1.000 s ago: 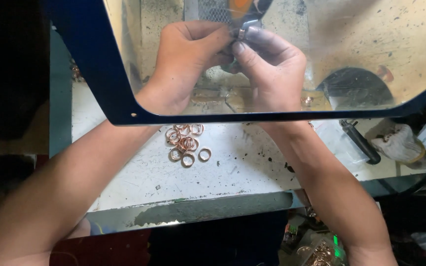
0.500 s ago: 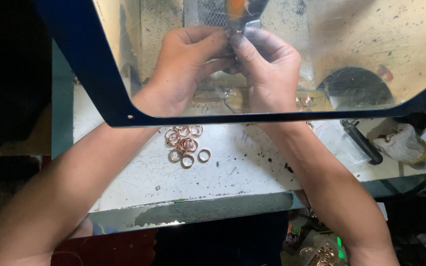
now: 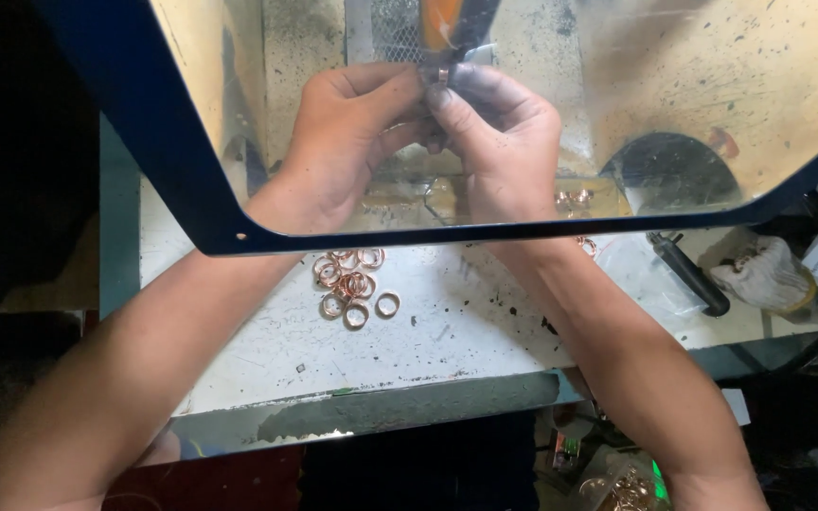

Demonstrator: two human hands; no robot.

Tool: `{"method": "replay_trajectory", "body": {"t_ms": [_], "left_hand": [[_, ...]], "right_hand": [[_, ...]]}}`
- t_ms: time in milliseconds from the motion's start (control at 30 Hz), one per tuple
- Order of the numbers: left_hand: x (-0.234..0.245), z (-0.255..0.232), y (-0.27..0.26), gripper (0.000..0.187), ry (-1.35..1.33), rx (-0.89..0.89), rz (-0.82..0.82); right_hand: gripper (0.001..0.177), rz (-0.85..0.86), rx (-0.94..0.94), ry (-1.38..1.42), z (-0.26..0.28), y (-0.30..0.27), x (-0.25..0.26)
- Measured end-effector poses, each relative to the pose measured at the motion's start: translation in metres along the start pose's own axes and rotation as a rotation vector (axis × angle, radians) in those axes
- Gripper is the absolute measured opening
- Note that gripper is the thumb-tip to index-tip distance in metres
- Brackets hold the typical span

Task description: Polishing small metal rings using a rotating polishing wheel inside a protective enclosure.

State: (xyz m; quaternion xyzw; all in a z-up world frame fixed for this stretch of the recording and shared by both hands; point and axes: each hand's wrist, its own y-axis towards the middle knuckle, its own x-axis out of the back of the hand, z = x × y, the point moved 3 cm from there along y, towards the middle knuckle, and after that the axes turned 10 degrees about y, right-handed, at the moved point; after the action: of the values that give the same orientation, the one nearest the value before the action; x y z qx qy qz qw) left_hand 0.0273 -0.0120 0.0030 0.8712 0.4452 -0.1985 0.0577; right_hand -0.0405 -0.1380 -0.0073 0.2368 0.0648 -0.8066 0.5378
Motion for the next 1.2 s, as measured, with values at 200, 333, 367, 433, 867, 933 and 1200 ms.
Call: {"method": "replay_trajectory", "body": {"t_ms": [200, 333, 367, 433, 867, 933, 1200], "left_hand": [[-0.002, -0.003, -0.001, 0.023, -0.019, -0.029, 0.025], [-0.003, 0.001, 0.002, 0.022, -0.010, -0.003, -0.017], [-0.003, 0.001, 0.001, 0.021, -0.012, -0.002, -0.037], [0.003, 0.009, 0.006, 0.022, -0.011, 0.014, -0.075], [-0.004, 0.003, 0.002, 0.025, -0.024, -0.011, -0.031], [0.000, 0.006, 0.003, 0.023, -0.030, -0.005, -0.043], [-0.006, 0.004, 0.005, 0.020, 0.011, 0.066, -0.107]], "right_hand": [[0.018, 0.007, 0.056, -0.028, 0.005, 0.002, -0.003], [0.025, -0.030, 0.012, -0.013, 0.004, 0.003, 0.001], [0.023, -0.026, 0.026, 0.000, 0.005, 0.001, 0.001], [0.025, -0.041, 0.002, 0.048, -0.004, 0.004, 0.004], [0.028, -0.071, 0.000, 0.052, 0.003, 0.001, 0.003], [0.031, -0.100, -0.028, 0.049, -0.002, 0.004, 0.001], [0.018, -0.011, 0.029, 0.026, 0.008, -0.003, -0.004]]}}
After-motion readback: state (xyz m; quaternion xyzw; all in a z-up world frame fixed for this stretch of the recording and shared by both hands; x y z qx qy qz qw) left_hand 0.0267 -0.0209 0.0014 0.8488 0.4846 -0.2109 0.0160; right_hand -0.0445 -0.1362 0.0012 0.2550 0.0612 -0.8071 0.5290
